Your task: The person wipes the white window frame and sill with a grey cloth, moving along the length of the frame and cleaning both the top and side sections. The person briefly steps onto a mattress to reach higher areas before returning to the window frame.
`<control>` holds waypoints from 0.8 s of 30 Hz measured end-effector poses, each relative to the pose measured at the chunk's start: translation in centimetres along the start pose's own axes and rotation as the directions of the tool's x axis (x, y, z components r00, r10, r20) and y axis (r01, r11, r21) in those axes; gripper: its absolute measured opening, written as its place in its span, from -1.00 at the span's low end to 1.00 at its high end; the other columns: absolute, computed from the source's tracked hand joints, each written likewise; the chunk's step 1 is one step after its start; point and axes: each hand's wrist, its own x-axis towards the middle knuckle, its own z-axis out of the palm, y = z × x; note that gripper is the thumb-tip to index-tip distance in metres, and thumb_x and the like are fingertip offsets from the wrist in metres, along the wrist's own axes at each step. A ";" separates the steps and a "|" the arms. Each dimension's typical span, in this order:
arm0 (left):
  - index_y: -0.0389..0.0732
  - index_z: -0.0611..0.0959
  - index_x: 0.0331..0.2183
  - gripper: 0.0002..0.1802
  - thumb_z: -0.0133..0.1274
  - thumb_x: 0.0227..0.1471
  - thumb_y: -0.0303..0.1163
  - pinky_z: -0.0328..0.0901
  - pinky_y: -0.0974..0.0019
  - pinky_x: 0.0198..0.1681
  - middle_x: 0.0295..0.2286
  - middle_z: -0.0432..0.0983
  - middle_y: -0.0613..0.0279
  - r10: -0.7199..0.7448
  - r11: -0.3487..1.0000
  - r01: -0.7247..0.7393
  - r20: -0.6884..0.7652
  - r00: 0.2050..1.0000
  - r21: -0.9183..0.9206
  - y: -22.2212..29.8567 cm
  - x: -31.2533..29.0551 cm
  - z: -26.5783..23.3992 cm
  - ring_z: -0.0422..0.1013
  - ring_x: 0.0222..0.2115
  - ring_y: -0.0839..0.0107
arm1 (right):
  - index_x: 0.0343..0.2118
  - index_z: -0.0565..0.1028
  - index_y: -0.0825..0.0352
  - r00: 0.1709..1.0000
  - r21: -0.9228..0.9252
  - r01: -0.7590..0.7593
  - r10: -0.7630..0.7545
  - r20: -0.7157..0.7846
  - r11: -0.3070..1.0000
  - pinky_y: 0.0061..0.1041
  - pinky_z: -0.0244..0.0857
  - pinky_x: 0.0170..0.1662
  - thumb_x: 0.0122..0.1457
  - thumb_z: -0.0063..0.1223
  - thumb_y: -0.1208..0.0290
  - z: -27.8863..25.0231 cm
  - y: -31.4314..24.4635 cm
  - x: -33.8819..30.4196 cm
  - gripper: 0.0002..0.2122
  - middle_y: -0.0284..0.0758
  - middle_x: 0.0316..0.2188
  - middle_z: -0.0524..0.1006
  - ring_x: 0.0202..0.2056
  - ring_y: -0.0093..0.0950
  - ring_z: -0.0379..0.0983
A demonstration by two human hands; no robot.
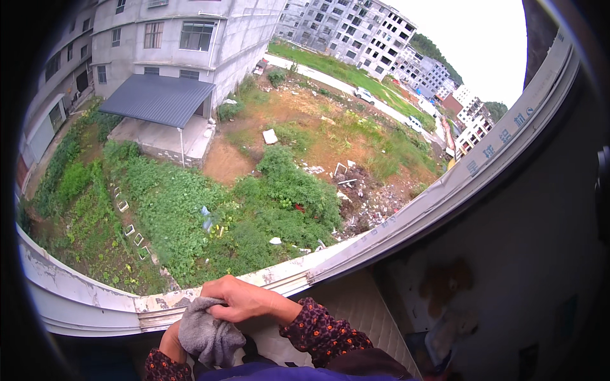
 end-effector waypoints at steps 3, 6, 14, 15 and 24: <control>-0.20 0.46 0.06 -0.57 0.07 0.16 -0.33 0.19 0.25 0.21 0.01 0.40 0.17 0.100 0.983 -0.090 -0.058 0.993 0.162 -1.1 0.8 0.1 0.32 0.07 0.31 | -0.27 0.52 0.44 0.984 0.080 0.040 -0.025 -0.176 0.996 -0.36 0.37 -0.25 0.05 0.15 0.50 0.9 1.4 -0.1 -0.81 -0.17 -0.39 0.53 -0.35 -0.30 0.50; -0.17 0.40 0.14 -0.48 0.07 0.18 -0.26 0.15 0.22 0.26 0.07 0.35 0.14 0.186 0.923 -0.120 -0.152 0.971 0.366 -3.7 -0.3 -1.1 0.29 0.12 0.28 | -0.08 0.52 0.39 0.952 0.144 -0.016 0.059 -0.301 0.989 -0.46 0.38 -0.25 0.17 0.19 0.43 2.5 4.9 -0.4 -0.73 -0.28 -0.34 0.56 -0.30 -0.51 0.50; -0.24 0.43 0.11 -0.44 0.09 0.13 -0.20 0.27 0.19 0.09 -0.03 0.43 0.09 0.400 0.151 0.505 -0.520 0.755 0.850 -4.1 -9.4 -12.1 0.38 -0.01 0.21 | -0.14 0.53 0.31 0.648 -0.429 -0.604 0.100 -0.755 0.672 -0.34 0.43 -0.32 0.16 0.20 0.39 2.8 23.2 -11.2 -0.77 -0.19 -0.38 0.54 -0.41 -0.27 0.53; -0.25 0.43 0.10 -0.44 0.10 0.12 -0.20 0.30 0.20 0.06 -0.04 0.45 0.08 0.467 0.061 0.564 -0.523 0.713 0.823 -2.4 -10.4 -13.1 0.40 -0.03 0.20 | -0.15 0.53 0.33 0.647 -0.489 -0.604 0.029 -0.762 0.630 -0.30 0.42 -0.30 0.15 0.19 0.40 2.9 24.8 -12.8 -0.77 -0.17 -0.40 0.53 -0.40 -0.20 0.51; -0.29 0.46 0.07 -0.52 0.07 0.17 -0.30 0.44 0.25 -0.09 -0.10 0.50 0.12 0.193 0.902 0.154 -0.696 0.692 0.403 -2.0 -9.4 -18.3 0.48 -0.13 0.28 | -0.15 0.51 0.23 0.641 -0.581 -0.755 0.153 -0.752 0.305 -0.14 0.16 0.04 0.09 0.14 0.33 4.6 24.6 -13.1 -0.74 -0.29 -0.13 0.51 -0.07 -0.22 0.38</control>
